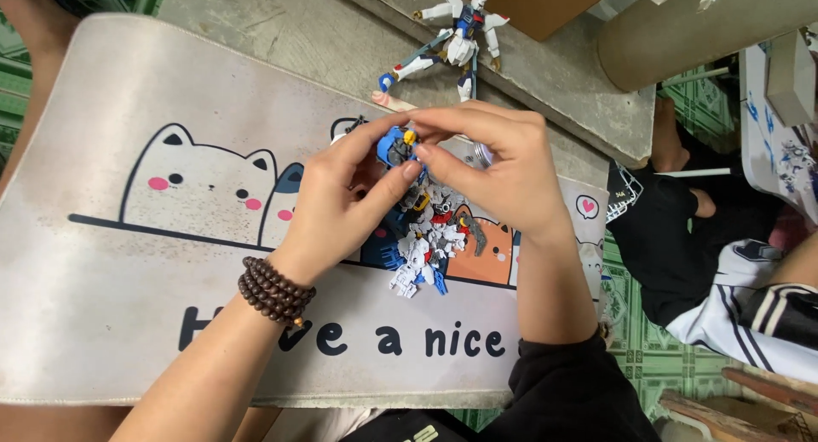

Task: The person assembles a plastic model action figure by attaching interlocking parts to the main body, pressing them into place by hand.

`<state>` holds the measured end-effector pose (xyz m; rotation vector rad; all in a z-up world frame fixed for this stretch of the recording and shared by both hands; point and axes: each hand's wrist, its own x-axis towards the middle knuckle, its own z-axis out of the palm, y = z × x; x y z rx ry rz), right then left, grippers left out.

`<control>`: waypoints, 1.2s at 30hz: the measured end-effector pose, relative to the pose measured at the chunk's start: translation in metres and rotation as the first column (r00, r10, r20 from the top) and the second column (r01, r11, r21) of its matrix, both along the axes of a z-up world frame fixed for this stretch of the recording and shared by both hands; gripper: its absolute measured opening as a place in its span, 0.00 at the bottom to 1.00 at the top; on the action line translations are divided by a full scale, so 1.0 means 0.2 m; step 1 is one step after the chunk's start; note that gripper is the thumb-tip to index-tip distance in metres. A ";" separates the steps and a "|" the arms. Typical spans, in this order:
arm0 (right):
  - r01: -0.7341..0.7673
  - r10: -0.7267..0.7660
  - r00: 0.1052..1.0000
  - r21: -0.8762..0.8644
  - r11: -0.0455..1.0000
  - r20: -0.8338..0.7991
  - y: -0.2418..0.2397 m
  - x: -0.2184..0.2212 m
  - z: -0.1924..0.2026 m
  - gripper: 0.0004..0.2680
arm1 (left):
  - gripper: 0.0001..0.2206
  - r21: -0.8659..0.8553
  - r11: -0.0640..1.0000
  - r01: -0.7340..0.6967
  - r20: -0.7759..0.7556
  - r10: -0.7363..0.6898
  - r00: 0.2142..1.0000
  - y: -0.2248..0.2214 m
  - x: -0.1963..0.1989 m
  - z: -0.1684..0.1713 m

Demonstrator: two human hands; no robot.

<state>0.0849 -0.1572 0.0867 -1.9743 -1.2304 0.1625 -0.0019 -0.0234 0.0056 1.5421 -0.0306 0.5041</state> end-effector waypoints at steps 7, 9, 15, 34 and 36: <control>-0.054 0.046 0.991 -0.057 0.997 -0.129 -0.01 0.04 -0.01 0.10 | 0.16 0.112 0.990 -0.082 0.034 0.079 0.996 0.00 0.00 0.00; -0.023 0.018 0.997 -0.070 0.997 -0.076 0.00 0.02 -0.01 0.10 | 0.17 0.137 0.986 -0.093 0.048 0.087 0.995 0.00 0.00 0.00; -0.057 0.047 0.994 -0.102 0.993 -0.097 0.00 0.02 -0.01 0.11 | 0.16 0.277 0.950 -0.143 0.085 0.124 0.989 -0.02 -0.01 -0.03; 0.063 -0.058 0.984 -0.026 0.998 0.167 0.06 -0.05 -0.06 0.12 | 0.22 0.388 0.897 -0.211 0.102 0.186 0.977 0.01 0.00 -0.06; 0.120 -0.121 0.992 0.025 0.992 0.043 0.06 -0.03 -0.08 0.12 | 0.32 0.418 0.883 -0.212 0.165 0.156 0.974 0.02 0.01 -0.06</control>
